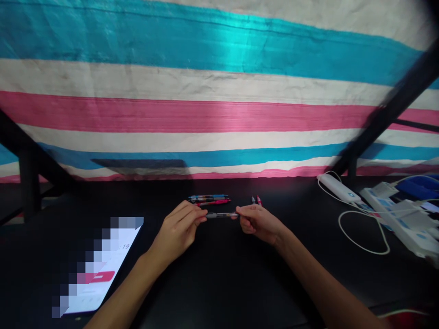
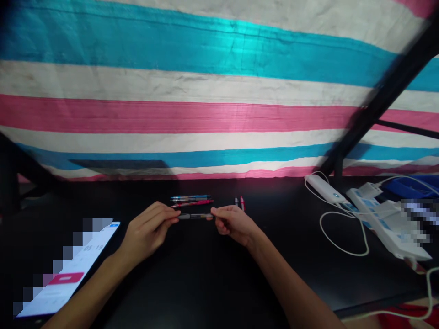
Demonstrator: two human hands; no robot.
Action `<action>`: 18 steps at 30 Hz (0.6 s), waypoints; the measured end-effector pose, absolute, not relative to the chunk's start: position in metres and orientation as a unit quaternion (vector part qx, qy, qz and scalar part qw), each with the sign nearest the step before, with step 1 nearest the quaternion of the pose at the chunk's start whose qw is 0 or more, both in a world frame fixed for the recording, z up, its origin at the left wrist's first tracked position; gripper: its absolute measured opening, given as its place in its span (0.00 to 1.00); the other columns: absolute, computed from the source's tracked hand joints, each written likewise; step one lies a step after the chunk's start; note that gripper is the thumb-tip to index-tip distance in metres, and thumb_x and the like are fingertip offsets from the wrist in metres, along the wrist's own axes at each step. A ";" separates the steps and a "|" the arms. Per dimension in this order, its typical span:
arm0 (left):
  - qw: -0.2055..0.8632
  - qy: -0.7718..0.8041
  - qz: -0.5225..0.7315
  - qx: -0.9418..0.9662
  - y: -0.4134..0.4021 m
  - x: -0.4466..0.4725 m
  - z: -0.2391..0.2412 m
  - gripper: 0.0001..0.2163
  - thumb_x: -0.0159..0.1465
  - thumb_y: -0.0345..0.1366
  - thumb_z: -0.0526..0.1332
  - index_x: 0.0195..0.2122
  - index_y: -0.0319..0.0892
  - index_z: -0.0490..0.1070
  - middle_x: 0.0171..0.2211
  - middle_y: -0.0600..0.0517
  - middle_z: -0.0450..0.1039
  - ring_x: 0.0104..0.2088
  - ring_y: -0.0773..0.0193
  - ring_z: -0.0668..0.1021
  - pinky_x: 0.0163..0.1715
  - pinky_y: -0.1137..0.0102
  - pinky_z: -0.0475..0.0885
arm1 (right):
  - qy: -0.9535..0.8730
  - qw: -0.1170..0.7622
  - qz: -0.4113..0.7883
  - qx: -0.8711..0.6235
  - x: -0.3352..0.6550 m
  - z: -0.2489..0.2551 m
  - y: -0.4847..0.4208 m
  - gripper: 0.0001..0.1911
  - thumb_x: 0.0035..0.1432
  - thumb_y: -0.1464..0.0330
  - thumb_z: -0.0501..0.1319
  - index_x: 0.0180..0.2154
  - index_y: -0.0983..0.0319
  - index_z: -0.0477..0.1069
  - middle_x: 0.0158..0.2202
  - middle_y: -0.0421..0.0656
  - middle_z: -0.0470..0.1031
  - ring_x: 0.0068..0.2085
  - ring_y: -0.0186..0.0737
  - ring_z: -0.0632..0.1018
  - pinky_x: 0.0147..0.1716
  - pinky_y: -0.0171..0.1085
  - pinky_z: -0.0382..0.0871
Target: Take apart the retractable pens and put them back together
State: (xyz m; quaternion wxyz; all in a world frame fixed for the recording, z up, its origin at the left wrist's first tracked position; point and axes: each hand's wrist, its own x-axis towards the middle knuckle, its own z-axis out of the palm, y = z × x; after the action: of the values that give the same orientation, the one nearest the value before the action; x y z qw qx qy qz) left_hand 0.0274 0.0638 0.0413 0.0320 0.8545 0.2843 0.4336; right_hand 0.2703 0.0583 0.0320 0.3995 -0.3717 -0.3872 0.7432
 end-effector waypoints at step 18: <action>0.261 0.362 0.340 0.828 0.056 0.049 0.027 0.05 0.64 0.36 0.58 0.37 0.42 0.71 0.32 0.52 0.72 0.33 0.66 0.74 0.35 0.72 0.68 | -0.242 0.585 0.741 -0.222 0.242 0.071 0.077 0.14 0.62 0.59 0.55 0.29 0.61 0.65 0.17 0.33 0.55 0.18 0.29 0.59 0.21 0.31 0.58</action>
State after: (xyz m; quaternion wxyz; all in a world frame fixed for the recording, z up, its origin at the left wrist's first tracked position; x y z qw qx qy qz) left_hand 0.0493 0.0560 0.0270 0.2615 0.8276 0.3619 0.3401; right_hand 0.2416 0.0770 0.0707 0.5851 -0.2223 -0.2419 0.7414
